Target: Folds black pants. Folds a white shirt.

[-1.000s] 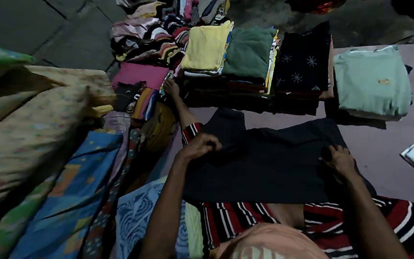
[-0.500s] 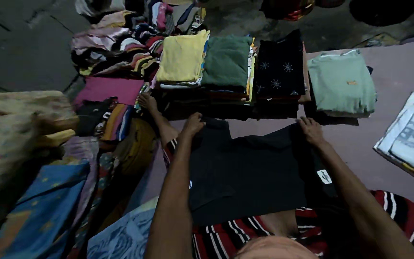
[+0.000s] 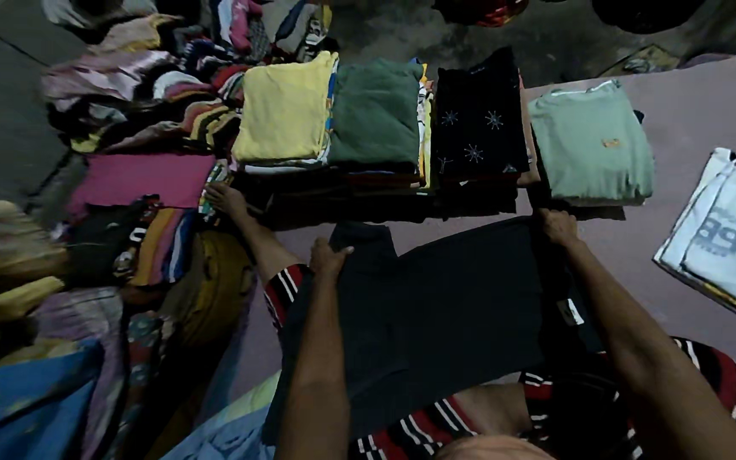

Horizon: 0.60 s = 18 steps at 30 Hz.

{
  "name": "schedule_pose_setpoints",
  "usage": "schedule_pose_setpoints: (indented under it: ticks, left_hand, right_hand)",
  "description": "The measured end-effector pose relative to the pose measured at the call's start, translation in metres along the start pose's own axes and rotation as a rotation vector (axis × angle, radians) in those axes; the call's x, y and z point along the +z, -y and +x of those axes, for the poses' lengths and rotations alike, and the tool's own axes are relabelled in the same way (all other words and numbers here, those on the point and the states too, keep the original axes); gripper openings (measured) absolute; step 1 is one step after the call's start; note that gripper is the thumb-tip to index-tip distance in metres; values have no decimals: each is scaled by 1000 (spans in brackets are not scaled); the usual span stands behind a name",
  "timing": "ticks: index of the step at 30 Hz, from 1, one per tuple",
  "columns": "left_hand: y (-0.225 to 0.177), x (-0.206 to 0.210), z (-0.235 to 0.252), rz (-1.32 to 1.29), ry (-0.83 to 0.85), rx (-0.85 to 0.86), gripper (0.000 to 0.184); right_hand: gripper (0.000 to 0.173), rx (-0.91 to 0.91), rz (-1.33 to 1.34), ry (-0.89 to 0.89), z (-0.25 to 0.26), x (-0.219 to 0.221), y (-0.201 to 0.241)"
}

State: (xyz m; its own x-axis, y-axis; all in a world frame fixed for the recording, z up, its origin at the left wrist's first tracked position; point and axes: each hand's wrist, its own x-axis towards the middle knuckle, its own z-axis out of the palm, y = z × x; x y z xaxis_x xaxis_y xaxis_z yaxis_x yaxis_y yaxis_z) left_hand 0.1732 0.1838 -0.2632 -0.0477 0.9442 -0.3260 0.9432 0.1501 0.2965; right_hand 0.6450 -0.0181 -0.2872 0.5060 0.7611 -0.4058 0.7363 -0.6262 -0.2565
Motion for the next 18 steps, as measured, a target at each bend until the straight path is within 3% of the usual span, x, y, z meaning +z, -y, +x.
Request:
schedule_pose_setpoints:
  ticks: [2,5,9,10,13,15,18]
  left_hand:
    - [-1,-3,0,-71,12,-33,60]
    - [15,-15,4,-453,-135,79,46]
    - [32,-82,-46,-805,-141,355,52]
    - [35,-93,-67,-861,-163,409,47]
    - [50,-120,-155,-869,-101,476,35]
    - [71,-120,-199,-800,-47,470,42]
    - [99,-98,-238,-650,145,270,47]
  right_hand:
    - [34,-22,43,-9,-5,-3,-3]
    - [27,-86,205,-147,-21,-10,-17]
    - [22,-155,354,-269,-69,-27,-29]
    - [19,-159,375,-280,-84,-29,-31]
    - [12,-196,377,-277,-122,-26,-48]
    - [16,-190,326,-187,-140,-15,-63]
    - [28,-166,165,57,-150,12,-86]
